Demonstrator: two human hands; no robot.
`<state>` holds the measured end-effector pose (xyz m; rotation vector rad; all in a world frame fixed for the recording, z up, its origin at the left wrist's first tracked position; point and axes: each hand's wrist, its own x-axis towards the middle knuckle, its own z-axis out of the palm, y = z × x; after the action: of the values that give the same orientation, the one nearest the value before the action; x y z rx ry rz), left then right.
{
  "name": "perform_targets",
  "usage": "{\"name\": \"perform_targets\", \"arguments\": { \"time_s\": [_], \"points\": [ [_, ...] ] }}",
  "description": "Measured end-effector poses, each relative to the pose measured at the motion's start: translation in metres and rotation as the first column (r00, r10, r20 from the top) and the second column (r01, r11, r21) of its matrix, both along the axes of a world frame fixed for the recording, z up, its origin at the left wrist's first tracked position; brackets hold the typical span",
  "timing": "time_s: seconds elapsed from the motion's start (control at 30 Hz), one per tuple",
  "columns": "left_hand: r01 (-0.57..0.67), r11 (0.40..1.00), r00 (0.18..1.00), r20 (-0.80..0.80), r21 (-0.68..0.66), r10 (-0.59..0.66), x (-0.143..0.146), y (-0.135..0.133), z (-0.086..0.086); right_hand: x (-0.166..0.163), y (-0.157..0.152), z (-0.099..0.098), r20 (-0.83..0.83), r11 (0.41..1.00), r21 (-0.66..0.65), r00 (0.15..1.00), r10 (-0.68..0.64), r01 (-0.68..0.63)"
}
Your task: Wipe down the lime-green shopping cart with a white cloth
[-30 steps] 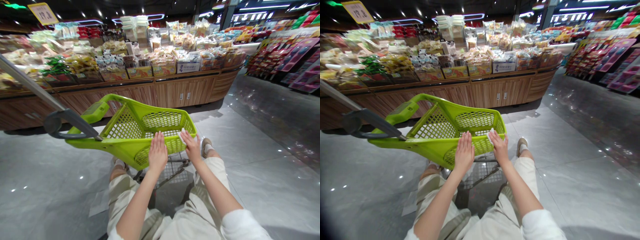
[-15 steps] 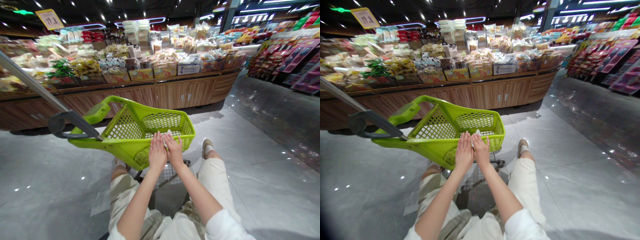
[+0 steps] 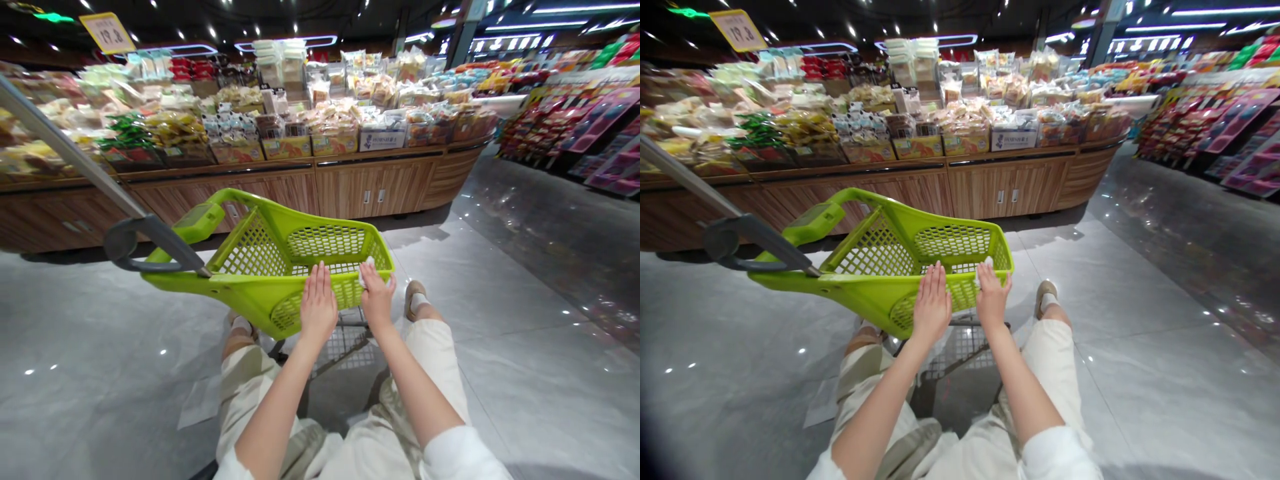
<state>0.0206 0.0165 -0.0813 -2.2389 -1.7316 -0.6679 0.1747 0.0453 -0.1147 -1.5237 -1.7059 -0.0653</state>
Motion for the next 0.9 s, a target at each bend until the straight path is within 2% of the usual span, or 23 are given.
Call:
{"name": "perform_targets", "arguments": {
  "time_s": [0.07, 0.13, 0.23, 0.3, 0.4, 0.47, 0.53, 0.6, 0.7, 0.77, 0.83, 0.9],
  "points": [
    [0.005, 1.000, 1.000, -0.010, -0.003, -0.005, 0.000, 0.000, 0.000, -0.032, -0.005, 0.010, 0.045, 0.992, -0.003, 0.990, 0.130, -0.130],
    [0.012, 1.000, 1.000, -0.016, 0.006, -0.012, -0.001, 0.000, -0.001, -0.045, -0.009, 0.018, 0.095, 0.972, -0.009, 0.968, 0.233, -0.233],
    [0.011, 1.000, 1.000, -0.010, 0.020, -0.010, -0.003, 0.001, -0.003, -0.021, -0.009, 0.016, 0.182, 0.956, -0.007, 0.939, 0.291, -0.294],
    [0.003, 1.000, 1.000, 0.004, 0.026, -0.003, -0.003, 0.001, -0.003, 0.017, -0.005, 0.007, 0.207, 0.972, 0.001, 0.950, 0.231, -0.237],
    [0.001, 1.000, 1.000, 0.018, 0.027, -0.001, 0.000, 0.002, -0.004, 0.074, 0.003, -0.012, 0.153, 0.999, 0.010, 0.987, 0.042, -0.044],
    [0.006, 1.000, 1.000, 0.020, 0.026, -0.006, 0.004, 0.003, -0.005, 0.091, 0.008, -0.020, 0.099, 0.998, 0.006, 0.993, -0.067, 0.067],
    [0.007, 1.000, 1.000, 0.022, 0.023, -0.008, 0.007, 0.003, -0.005, 0.080, 0.009, -0.022, 0.050, 0.990, 0.009, 0.989, -0.142, 0.142],
    [0.002, 1.000, 1.000, 0.022, 0.017, -0.003, 0.009, 0.003, -0.004, 0.047, 0.005, -0.015, 0.032, 0.992, 0.022, 0.991, -0.126, 0.126],
    [0.001, 1.000, 1.000, 0.011, 0.004, -0.001, 0.007, 0.002, -0.004, -0.015, -0.004, 0.002, 0.075, 0.996, 0.027, 0.994, 0.081, -0.083],
    [0.013, 1.000, 1.000, -0.001, 0.000, -0.013, 0.004, 0.002, -0.003, -0.040, -0.010, 0.012, 0.100, 0.979, 0.012, 0.975, 0.200, -0.202],
    [0.023, 1.000, 1.000, -0.011, 0.004, -0.023, 0.001, 0.001, -0.003, -0.040, -0.012, 0.017, 0.129, 0.962, 0.004, 0.954, 0.269, -0.272],
    [0.025, 1.000, 1.000, -0.017, 0.008, -0.024, -0.001, 0.001, -0.003, -0.019, -0.010, 0.015, 0.162, 0.956, 0.009, 0.944, 0.287, -0.292]
  ]
}}
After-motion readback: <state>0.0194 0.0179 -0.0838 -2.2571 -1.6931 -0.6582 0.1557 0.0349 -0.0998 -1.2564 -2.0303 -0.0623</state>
